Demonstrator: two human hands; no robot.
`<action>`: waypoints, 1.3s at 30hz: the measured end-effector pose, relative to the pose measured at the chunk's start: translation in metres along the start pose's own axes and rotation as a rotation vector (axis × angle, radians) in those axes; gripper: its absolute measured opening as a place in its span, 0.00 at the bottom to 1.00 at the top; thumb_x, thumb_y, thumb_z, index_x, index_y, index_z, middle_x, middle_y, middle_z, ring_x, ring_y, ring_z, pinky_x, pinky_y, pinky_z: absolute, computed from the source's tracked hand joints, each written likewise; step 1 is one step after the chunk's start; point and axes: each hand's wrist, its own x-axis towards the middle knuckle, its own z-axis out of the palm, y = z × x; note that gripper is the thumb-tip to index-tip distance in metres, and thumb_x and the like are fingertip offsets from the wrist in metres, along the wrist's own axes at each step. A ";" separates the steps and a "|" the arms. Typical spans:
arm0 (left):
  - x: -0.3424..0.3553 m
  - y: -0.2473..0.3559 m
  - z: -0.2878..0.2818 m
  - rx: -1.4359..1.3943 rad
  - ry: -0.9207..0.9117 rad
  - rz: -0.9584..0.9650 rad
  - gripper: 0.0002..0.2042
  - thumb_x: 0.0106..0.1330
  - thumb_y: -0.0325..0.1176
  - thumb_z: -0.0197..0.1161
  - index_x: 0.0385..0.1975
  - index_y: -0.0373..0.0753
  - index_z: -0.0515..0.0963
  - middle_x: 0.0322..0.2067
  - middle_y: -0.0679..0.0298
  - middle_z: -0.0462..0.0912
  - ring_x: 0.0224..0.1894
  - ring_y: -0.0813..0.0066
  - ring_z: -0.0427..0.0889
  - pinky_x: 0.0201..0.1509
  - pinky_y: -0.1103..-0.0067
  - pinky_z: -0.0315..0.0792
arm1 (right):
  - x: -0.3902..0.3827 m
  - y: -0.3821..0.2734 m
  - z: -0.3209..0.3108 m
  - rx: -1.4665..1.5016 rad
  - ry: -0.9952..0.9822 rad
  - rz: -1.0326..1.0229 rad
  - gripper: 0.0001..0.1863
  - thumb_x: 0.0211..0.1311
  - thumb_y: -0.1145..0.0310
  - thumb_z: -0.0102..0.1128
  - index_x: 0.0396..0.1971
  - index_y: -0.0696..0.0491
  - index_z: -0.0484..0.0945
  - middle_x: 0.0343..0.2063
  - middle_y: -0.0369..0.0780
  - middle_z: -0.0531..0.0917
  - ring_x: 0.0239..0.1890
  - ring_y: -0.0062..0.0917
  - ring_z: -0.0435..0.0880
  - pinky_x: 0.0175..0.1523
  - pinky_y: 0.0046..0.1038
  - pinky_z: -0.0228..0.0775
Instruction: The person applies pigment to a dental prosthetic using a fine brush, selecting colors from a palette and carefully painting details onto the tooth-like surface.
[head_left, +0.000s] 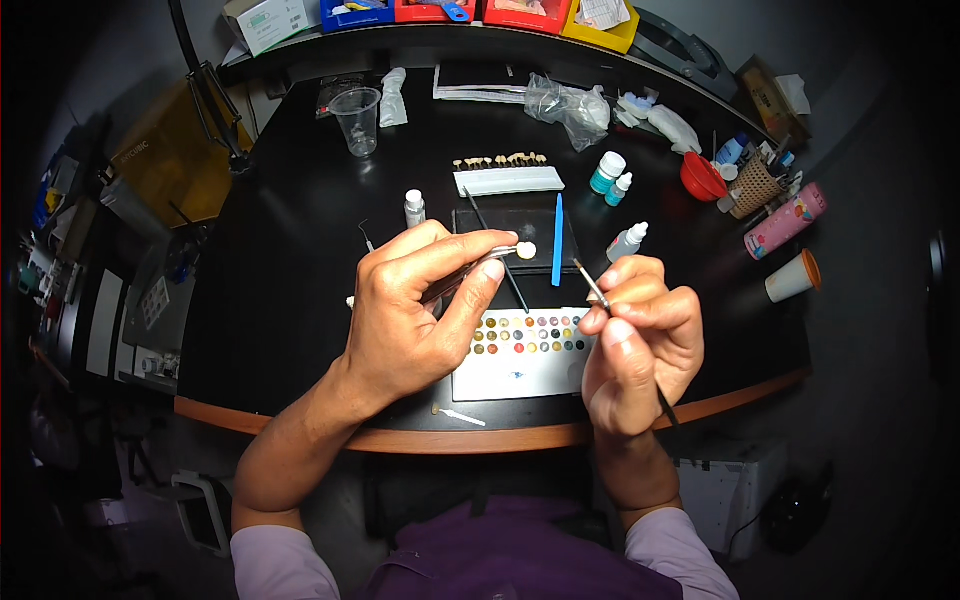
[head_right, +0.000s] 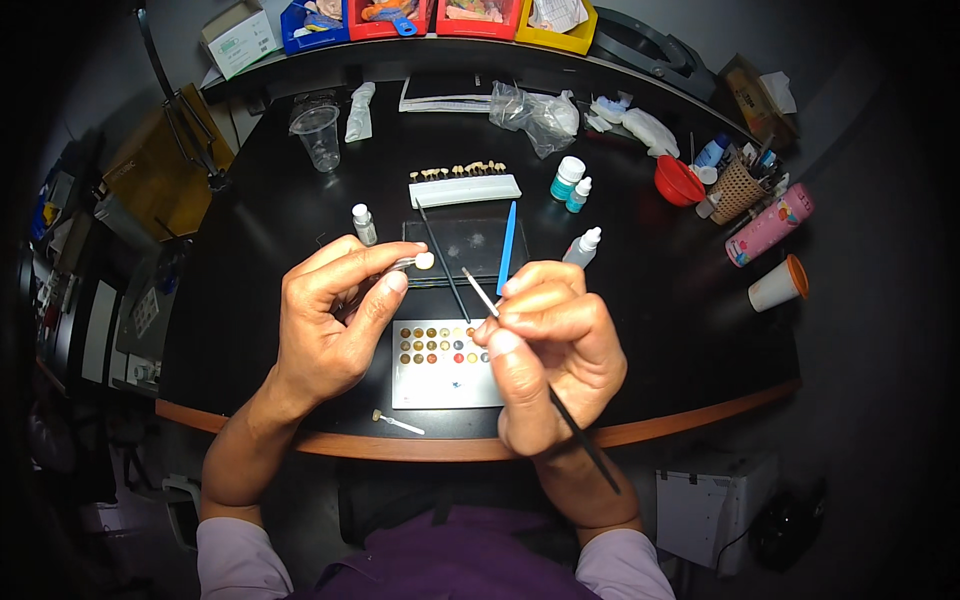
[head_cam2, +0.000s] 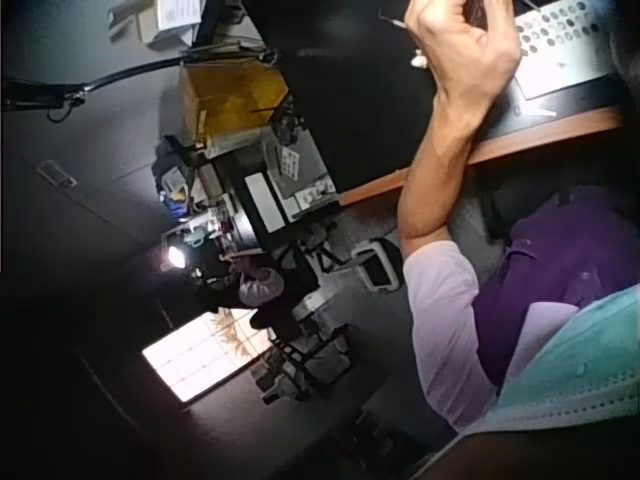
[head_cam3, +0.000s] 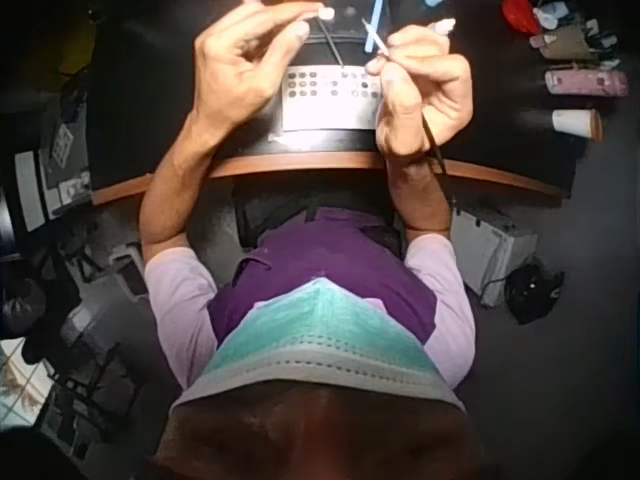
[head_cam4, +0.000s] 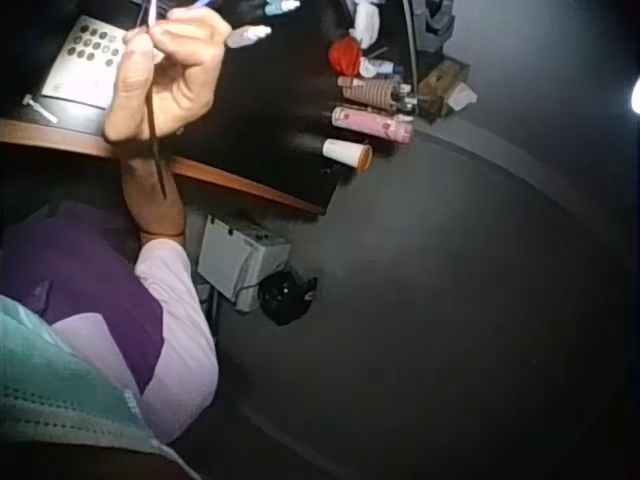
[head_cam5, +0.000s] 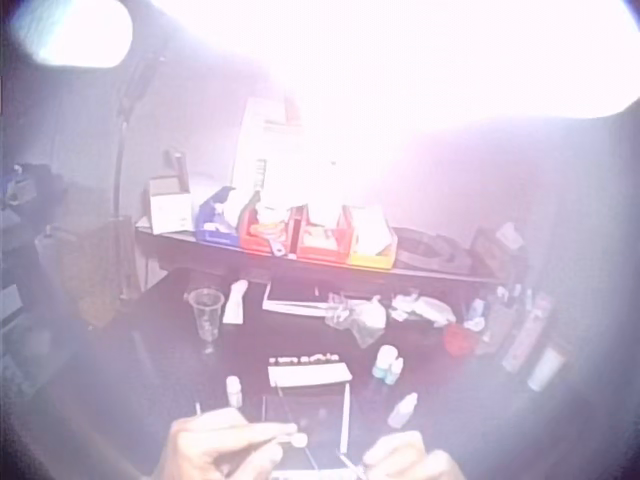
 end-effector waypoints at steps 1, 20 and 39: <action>-0.001 -0.001 0.001 0.001 0.007 0.009 0.12 0.70 0.23 0.68 0.51 0.35 0.89 0.26 0.70 0.76 0.24 0.89 0.67 0.26 0.84 0.58 | -0.003 0.005 0.001 -0.044 -0.018 -0.034 0.09 0.59 0.84 0.62 0.38 0.58 0.75 0.30 0.43 0.83 0.48 0.30 0.78 0.57 0.32 0.72; -0.003 -0.002 0.003 0.017 0.067 0.078 0.13 0.67 0.21 0.69 0.50 0.35 0.89 0.27 0.69 0.78 0.23 0.90 0.69 0.25 0.85 0.59 | -0.005 -0.003 0.020 -0.379 -0.217 -0.206 0.12 0.42 0.81 0.72 0.28 0.51 0.84 0.23 0.33 0.87 0.33 0.26 0.78 0.46 0.29 0.68; -0.007 0.009 0.007 -0.385 -0.171 -0.164 0.10 0.74 0.23 0.64 0.51 0.29 0.86 0.42 0.59 0.86 0.41 0.81 0.83 0.43 0.83 0.76 | -0.017 0.012 0.017 0.069 0.046 -0.121 0.12 0.59 0.90 0.59 0.38 0.59 0.71 0.35 0.47 0.79 0.57 0.37 0.76 0.66 0.57 0.81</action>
